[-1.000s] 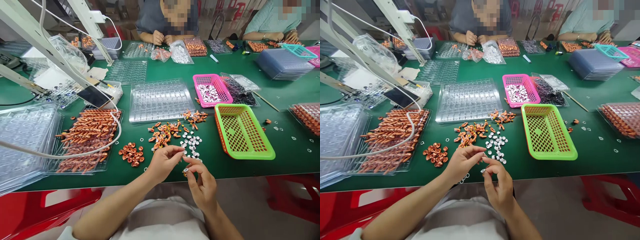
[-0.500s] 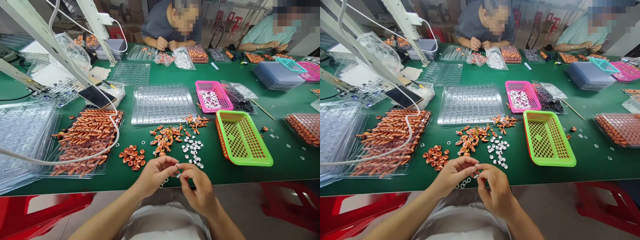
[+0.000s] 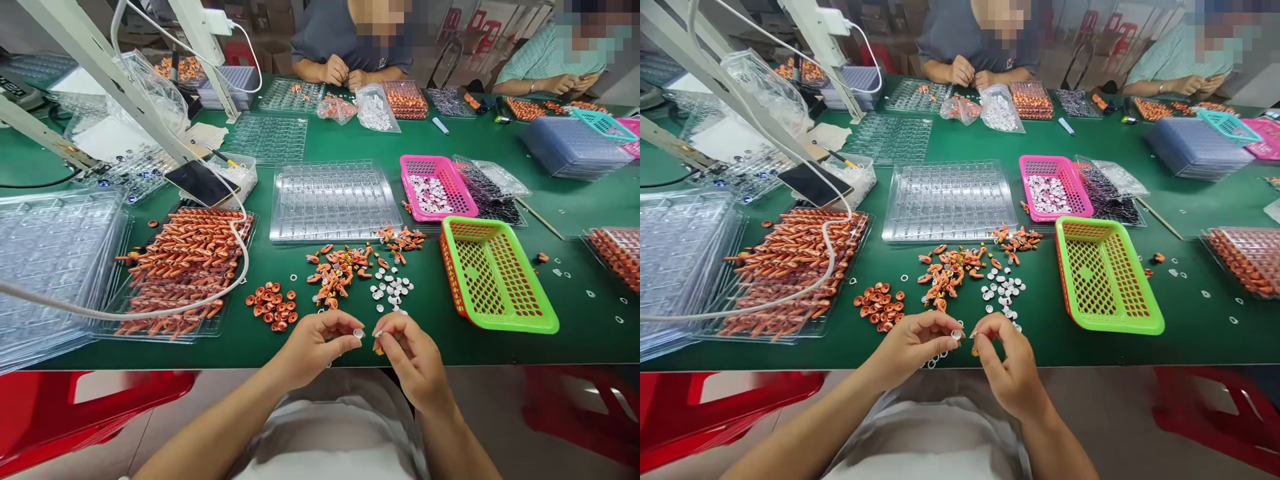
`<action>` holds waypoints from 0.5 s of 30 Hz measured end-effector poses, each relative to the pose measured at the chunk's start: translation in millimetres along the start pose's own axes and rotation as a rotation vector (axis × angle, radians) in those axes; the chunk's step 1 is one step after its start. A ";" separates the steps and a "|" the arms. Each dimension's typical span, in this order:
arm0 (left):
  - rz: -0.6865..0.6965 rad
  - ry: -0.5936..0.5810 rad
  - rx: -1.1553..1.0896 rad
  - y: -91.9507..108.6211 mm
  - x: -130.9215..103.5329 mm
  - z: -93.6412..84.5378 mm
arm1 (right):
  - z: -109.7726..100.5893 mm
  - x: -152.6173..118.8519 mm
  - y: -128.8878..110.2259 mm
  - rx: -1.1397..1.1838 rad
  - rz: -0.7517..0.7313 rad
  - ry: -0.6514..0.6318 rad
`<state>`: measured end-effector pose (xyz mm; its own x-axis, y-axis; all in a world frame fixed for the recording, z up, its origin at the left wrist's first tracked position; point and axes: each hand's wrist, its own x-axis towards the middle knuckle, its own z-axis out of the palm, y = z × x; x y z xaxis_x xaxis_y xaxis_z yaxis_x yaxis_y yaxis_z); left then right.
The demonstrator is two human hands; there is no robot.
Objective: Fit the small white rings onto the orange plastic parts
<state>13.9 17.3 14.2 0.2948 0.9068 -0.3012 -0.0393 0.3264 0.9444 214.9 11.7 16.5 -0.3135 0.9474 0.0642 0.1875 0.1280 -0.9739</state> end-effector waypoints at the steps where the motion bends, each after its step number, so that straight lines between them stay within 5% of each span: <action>1: 0.025 0.019 0.051 0.0 -0.2 1.1 | 0.1 0.7 -0.1 0.010 0.042 0.005; 15: 0.387 0.131 0.422 6.1 1.7 14.2 | 1.4 15.7 -9.0 -0.087 0.143 -0.093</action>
<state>27.7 17.0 21.3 0.2137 0.9730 0.0876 0.2707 -0.1451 0.9517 207.0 25.0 25.9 -0.3620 0.9270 -0.0982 0.3147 0.0224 -0.9489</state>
